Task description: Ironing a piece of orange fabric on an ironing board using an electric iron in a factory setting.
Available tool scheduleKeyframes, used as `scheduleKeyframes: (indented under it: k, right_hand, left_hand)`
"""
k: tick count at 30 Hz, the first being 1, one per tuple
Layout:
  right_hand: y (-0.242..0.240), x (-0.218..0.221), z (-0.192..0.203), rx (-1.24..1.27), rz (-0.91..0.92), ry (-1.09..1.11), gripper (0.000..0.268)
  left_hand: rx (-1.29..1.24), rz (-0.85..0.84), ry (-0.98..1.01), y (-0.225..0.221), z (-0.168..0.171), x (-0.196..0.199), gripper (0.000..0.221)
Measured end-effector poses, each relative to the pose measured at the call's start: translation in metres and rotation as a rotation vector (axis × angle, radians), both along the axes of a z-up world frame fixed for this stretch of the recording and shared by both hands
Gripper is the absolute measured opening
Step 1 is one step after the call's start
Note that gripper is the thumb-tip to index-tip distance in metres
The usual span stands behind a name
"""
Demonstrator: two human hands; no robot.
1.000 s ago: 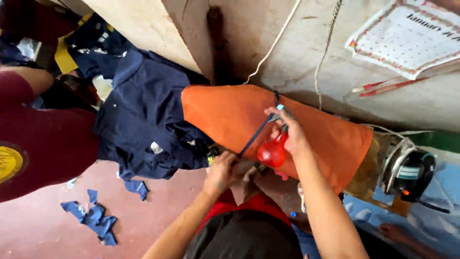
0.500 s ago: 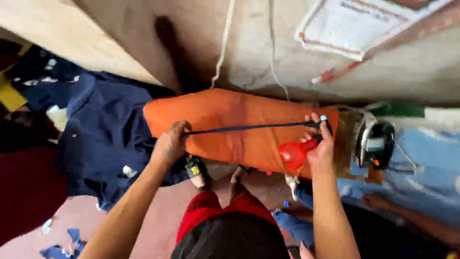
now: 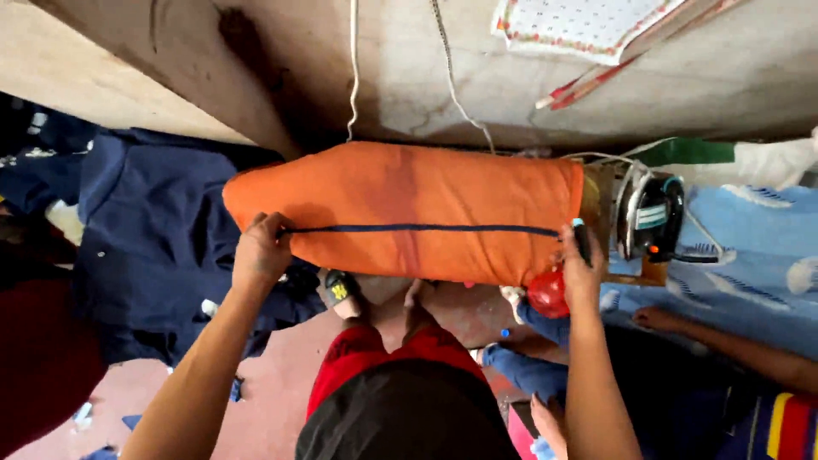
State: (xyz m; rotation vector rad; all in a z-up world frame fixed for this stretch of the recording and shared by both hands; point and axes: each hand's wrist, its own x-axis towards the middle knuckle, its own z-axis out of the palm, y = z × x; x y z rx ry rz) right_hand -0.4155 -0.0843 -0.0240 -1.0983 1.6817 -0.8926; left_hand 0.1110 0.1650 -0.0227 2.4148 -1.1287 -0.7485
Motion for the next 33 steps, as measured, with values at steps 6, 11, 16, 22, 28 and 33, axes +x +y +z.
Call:
scheduleKeyframes:
  k: [6, 11, 16, 22, 28, 33]
  right_hand:
    - [0.006, 0.018, 0.057, 0.275, 0.469, 0.709, 0.034]
    - [0.015, 0.0, 0.054, 0.32, 0.489, 0.806, 0.037]
    - [0.027, 0.012, 0.084, 0.344, 0.432, 0.757, 0.035]
    - [0.024, 0.013, 0.089, 0.385, 0.421, 0.83, 0.029]
    - [0.036, 0.04, 0.104, 0.367, 0.456, 0.851, 0.03]
    - [0.04, 0.064, 0.094, 0.318, 0.494, 0.789, 0.028]
  left_hand:
    - [-0.028, -0.002, 0.035, 0.002, 0.003, 0.001, 0.015]
    - [-0.062, -0.008, 0.088, 0.005, -0.003, 0.004, 0.018]
    - [-0.078, -0.034, 0.083, 0.004, -0.011, 0.011, 0.021]
    - [-0.052, -0.038, 0.073, -0.002, -0.01, 0.027, 0.02]
    - [-0.084, -0.05, 0.114, -0.007, 0.001, 0.031, 0.021]
    - [-0.083, -0.039, 0.108, -0.007, -0.002, 0.033, 0.019]
